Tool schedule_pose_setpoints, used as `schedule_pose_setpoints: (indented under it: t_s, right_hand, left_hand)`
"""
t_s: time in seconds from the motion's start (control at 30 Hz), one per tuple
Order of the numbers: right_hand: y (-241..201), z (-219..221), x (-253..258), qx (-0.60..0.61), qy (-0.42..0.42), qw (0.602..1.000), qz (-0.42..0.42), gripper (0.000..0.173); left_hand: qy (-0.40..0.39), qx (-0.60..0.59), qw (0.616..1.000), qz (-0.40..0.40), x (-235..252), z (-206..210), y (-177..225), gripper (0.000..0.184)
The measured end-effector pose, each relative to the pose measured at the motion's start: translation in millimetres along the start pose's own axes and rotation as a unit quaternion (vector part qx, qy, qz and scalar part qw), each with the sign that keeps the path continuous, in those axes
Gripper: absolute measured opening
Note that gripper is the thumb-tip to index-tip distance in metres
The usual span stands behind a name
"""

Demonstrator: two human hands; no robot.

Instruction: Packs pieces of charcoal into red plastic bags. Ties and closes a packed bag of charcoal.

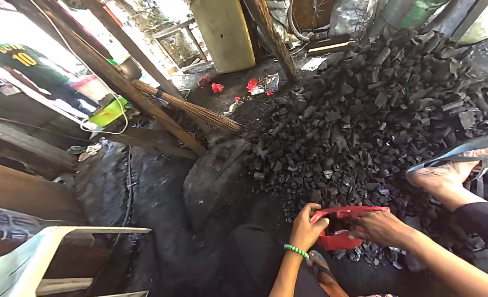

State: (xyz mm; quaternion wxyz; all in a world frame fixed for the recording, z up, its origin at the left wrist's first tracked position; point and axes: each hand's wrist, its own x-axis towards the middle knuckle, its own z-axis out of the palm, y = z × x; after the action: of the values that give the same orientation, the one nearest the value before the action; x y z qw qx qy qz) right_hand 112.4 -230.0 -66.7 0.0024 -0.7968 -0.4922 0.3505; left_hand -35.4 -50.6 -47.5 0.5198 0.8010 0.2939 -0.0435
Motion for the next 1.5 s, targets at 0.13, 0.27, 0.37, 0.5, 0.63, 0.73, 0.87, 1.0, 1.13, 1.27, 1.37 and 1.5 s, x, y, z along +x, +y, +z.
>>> schedule_pose_setpoints:
  t_s: [0.13, 0.27, 0.37, 0.5, 0.63, 0.73, 0.87, 1.0, 1.13, 1.27, 1.37, 1.5]
  right_hand:
    - [12.9, 7.9, -19.6, -0.113, 0.025, 0.990, -0.077, 0.024]
    - [-11.1, -3.2, -29.2, -0.156, 0.007, 0.984, -0.089, 0.029]
    - [-18.6, 1.6, -30.4, -0.112, 0.246, 0.933, -0.240, 0.014]
    - [-42.2, -25.3, -37.3, 0.050, 0.387, 0.880, -0.270, 0.012]
    - [-22.7, -63.6, -42.4, -0.028, 0.478, 0.858, -0.184, 0.023]
    - [9.4, -72.1, -43.0, -0.003, 0.500, 0.860, -0.106, 0.035]
    - [22.6, -44.1, -33.9, 0.305, 0.528, 0.792, -0.037, 0.021]
    - [21.4, 3.5, -13.8, 0.629, 0.373, 0.674, -0.106, 0.045]
    - [11.8, 17.7, -9.2, 0.688, 0.251, 0.677, -0.076, 0.074]
    - [2.6, 15.3, -2.0, 0.655, 0.261, 0.706, -0.058, 0.068]
    - [3.0, 16.0, -6.8, 0.661, 0.234, 0.707, -0.089, 0.064]
    - [6.0, 22.8, -5.5, 0.691, 0.227, 0.685, -0.043, 0.066]
  left_hand:
    - [-0.154, 0.392, 0.899, -0.124, 10.0, -1.6, 19.8, 0.078]
    - [-0.216, 0.484, 0.834, -0.151, 21.7, 2.3, 42.5, 0.037]
    - [-0.237, 0.377, 0.891, -0.086, 34.3, -3.5, 55.1, 0.036]
    - [-0.205, -0.046, 0.978, 0.005, 25.2, 5.4, 65.6, 0.017]
    - [-0.241, -0.312, 0.917, -0.061, 20.3, 8.8, 65.0, 0.043]
    - [-0.263, -0.190, 0.946, 0.029, 13.6, 11.3, 61.4, 0.037]
    - [-0.197, 0.148, 0.959, 0.138, 15.5, 18.1, 75.9, 0.044]
    - [-0.126, 0.219, 0.943, 0.215, 16.5, 35.7, 73.2, 0.032]
    - [-0.092, 0.227, 0.938, 0.245, 5.4, 39.2, 60.5, 0.036]
    - [-0.113, 0.117, 0.978, 0.130, 4.5, 33.7, 55.0, 0.042]
    - [-0.133, 0.040, 0.984, 0.111, 13.0, 30.0, 46.6, 0.034]
    - [-0.112, 0.147, 0.976, 0.112, -1.2, 33.4, 60.5, 0.037]
